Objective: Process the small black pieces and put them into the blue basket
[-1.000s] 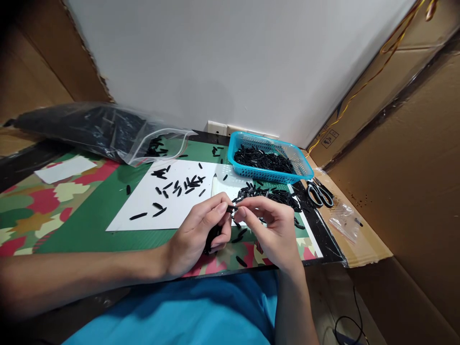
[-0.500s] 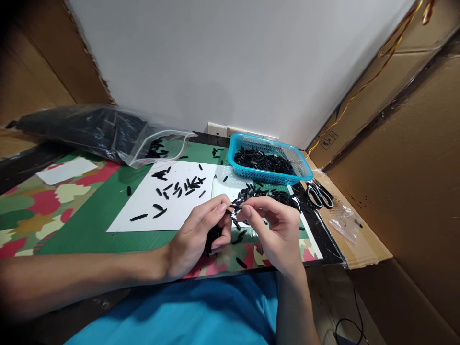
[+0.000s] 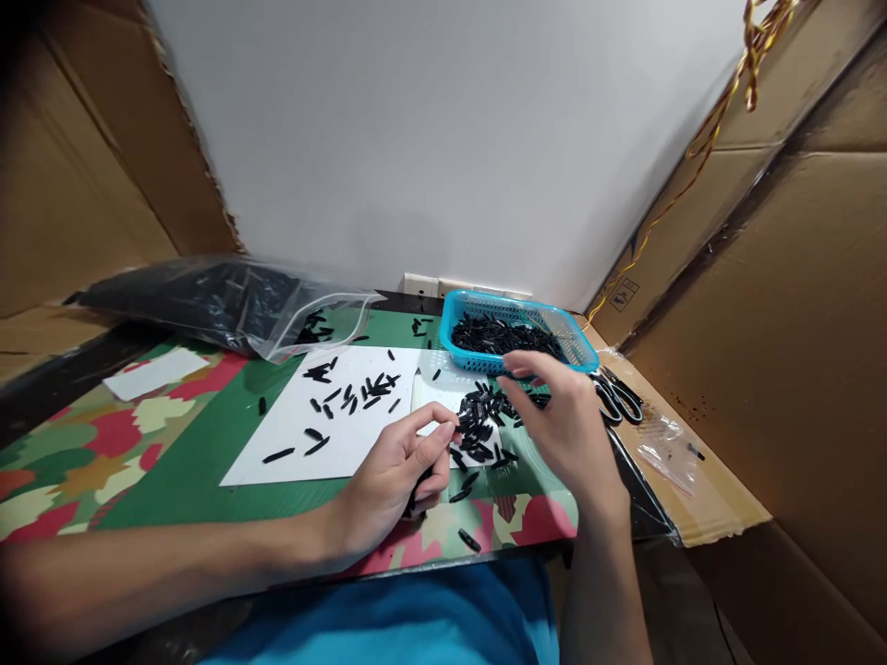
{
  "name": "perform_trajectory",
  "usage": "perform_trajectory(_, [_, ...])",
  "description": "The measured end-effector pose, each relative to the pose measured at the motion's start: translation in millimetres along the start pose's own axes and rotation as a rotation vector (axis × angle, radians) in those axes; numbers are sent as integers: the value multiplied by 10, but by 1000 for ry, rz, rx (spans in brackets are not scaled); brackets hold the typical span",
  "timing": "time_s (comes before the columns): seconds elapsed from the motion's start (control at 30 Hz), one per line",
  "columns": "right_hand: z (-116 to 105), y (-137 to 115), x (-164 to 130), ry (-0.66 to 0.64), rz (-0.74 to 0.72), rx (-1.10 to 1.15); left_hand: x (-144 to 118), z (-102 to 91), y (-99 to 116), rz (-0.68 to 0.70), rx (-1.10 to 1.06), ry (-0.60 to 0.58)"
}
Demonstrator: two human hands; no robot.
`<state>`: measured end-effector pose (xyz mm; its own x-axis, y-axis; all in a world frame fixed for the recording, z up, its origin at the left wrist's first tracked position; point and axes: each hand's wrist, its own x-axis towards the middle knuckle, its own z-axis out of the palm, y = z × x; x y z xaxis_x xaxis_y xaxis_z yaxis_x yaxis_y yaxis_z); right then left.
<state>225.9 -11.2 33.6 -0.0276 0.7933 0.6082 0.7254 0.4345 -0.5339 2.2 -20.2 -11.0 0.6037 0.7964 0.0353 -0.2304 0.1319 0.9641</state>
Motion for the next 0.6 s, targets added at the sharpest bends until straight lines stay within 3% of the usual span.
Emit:
perform_trajectory(0.1, [64,-214,-268,-179,-47,220,4,-7,1,-6,41,17])
perform_trajectory(0.17, [105,-302,-374,-206,-61,306,-1,-12,-1,-9,59,17])
perform_trajectory(0.6, [209,-175,-470,-22,0,397,-6,50,68,-14,4,22])
